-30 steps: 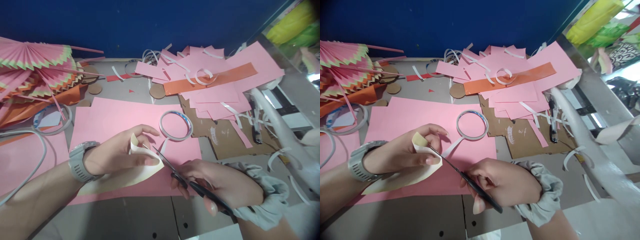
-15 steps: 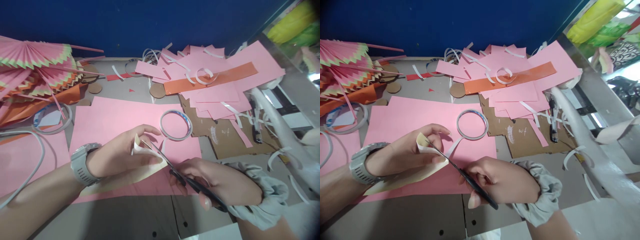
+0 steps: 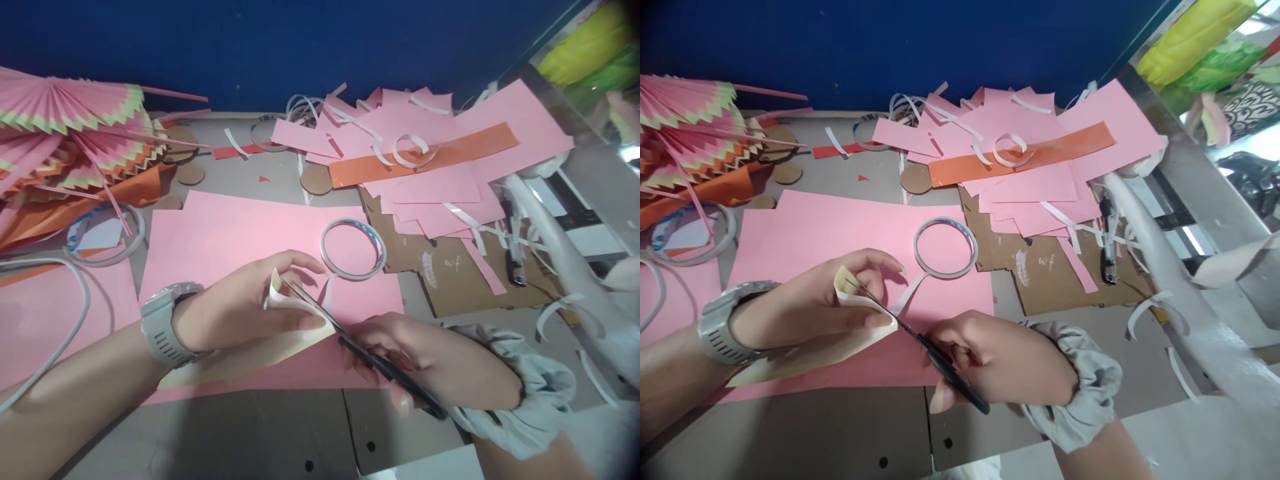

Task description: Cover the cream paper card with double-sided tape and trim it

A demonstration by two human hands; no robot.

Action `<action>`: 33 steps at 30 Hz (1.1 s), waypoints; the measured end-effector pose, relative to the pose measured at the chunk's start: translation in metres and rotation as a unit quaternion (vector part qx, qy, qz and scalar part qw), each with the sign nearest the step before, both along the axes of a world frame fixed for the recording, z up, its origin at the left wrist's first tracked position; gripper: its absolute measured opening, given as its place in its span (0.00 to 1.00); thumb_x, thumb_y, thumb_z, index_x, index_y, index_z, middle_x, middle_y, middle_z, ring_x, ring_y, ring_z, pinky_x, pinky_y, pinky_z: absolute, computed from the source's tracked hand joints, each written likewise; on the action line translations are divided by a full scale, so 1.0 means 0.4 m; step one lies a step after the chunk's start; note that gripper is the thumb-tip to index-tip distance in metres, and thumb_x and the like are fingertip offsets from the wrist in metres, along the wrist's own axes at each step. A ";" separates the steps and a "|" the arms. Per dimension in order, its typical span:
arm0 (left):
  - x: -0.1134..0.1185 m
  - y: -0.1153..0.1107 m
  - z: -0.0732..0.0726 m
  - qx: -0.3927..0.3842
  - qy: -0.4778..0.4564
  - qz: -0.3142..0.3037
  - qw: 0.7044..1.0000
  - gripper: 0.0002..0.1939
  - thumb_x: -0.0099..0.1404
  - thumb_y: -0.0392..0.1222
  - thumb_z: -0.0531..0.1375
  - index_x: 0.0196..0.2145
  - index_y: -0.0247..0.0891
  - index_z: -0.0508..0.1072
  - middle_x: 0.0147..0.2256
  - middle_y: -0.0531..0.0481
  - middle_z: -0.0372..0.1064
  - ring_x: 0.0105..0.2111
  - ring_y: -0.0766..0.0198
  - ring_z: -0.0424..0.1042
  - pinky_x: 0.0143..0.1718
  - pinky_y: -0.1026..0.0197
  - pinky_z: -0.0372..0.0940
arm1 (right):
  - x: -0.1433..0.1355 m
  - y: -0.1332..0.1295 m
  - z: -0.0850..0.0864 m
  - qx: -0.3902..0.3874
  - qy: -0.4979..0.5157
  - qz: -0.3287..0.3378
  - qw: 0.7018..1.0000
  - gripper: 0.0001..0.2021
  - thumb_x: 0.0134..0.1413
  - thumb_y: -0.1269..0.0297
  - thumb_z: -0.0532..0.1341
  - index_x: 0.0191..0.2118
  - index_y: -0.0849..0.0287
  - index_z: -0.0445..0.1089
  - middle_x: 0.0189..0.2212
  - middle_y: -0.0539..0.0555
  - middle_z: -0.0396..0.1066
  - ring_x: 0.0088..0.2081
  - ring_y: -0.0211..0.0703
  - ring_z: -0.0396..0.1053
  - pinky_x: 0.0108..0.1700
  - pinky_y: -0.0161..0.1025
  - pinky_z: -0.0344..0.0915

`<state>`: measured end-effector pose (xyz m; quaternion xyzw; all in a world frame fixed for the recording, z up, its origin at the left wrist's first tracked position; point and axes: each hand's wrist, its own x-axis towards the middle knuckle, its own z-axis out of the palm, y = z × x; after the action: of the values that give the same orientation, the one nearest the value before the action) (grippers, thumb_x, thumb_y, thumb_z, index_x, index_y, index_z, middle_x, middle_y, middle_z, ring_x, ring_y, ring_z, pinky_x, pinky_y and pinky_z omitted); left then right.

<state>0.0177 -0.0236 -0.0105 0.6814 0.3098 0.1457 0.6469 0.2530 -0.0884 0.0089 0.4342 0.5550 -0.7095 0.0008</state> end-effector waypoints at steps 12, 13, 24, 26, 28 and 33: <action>-0.001 0.001 0.002 -0.009 0.025 0.007 1.000 0.22 0.58 0.46 0.63 0.49 0.45 0.65 0.33 0.55 0.68 0.35 0.64 0.69 0.39 0.60 0.63 | -0.012 0.002 0.004 -0.009 -0.001 -0.010 1.000 0.14 0.33 0.82 0.47 0.26 0.61 0.63 0.20 0.44 0.63 0.22 0.30 0.59 0.25 0.27 0.56; 0.000 0.000 0.003 -0.010 0.027 0.008 1.000 0.22 0.58 0.45 0.63 0.49 0.45 0.65 0.33 0.55 0.68 0.35 0.64 0.69 0.39 0.60 0.63 | -0.011 0.001 0.002 -0.009 -0.010 -0.009 1.000 0.14 0.33 0.81 0.47 0.27 0.62 0.64 0.19 0.44 0.63 0.22 0.31 0.59 0.25 0.28 0.56; -0.001 0.000 0.010 -0.027 0.026 0.010 0.999 0.21 0.59 0.42 0.63 0.49 0.45 0.64 0.38 0.53 0.69 0.38 0.64 0.69 0.39 0.62 0.63 | -0.006 0.000 -0.005 -0.004 0.013 -0.019 1.000 0.08 0.39 0.78 0.52 0.28 0.62 0.63 0.21 0.45 0.60 0.23 0.32 0.56 0.25 0.29 0.54; -0.002 -0.001 0.009 -0.034 0.026 0.004 0.999 0.21 0.59 0.42 0.63 0.49 0.45 0.64 0.38 0.53 0.69 0.36 0.65 0.69 0.37 0.63 0.63 | -0.006 -0.001 -0.004 0.006 0.013 -0.022 1.000 0.07 0.43 0.77 0.52 0.28 0.61 0.63 0.20 0.45 0.60 0.23 0.32 0.57 0.25 0.30 0.54; -0.003 -0.002 0.008 -0.040 0.020 0.003 0.999 0.21 0.59 0.41 0.63 0.49 0.46 0.64 0.35 0.54 0.68 0.34 0.66 0.70 0.35 0.64 0.63 | -0.005 -0.002 -0.003 0.022 0.008 -0.034 0.999 0.05 0.46 0.75 0.52 0.28 0.61 0.64 0.20 0.46 0.61 0.22 0.32 0.56 0.24 0.30 0.54; -0.004 -0.001 0.009 0.006 0.014 -0.028 0.999 0.21 0.59 0.42 0.63 0.49 0.43 0.63 0.31 0.53 0.69 0.36 0.62 0.71 0.34 0.61 0.65 | -0.001 -0.003 0.003 -0.024 0.050 -0.054 0.997 0.07 0.47 0.67 0.56 0.33 0.62 0.66 0.24 0.51 0.65 0.25 0.37 0.62 0.26 0.32 0.60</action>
<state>0.0161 -0.0240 -0.0068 0.6956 0.2987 0.1191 0.6425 0.2527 -0.0897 0.0100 0.4277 0.5125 -0.7426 -0.0548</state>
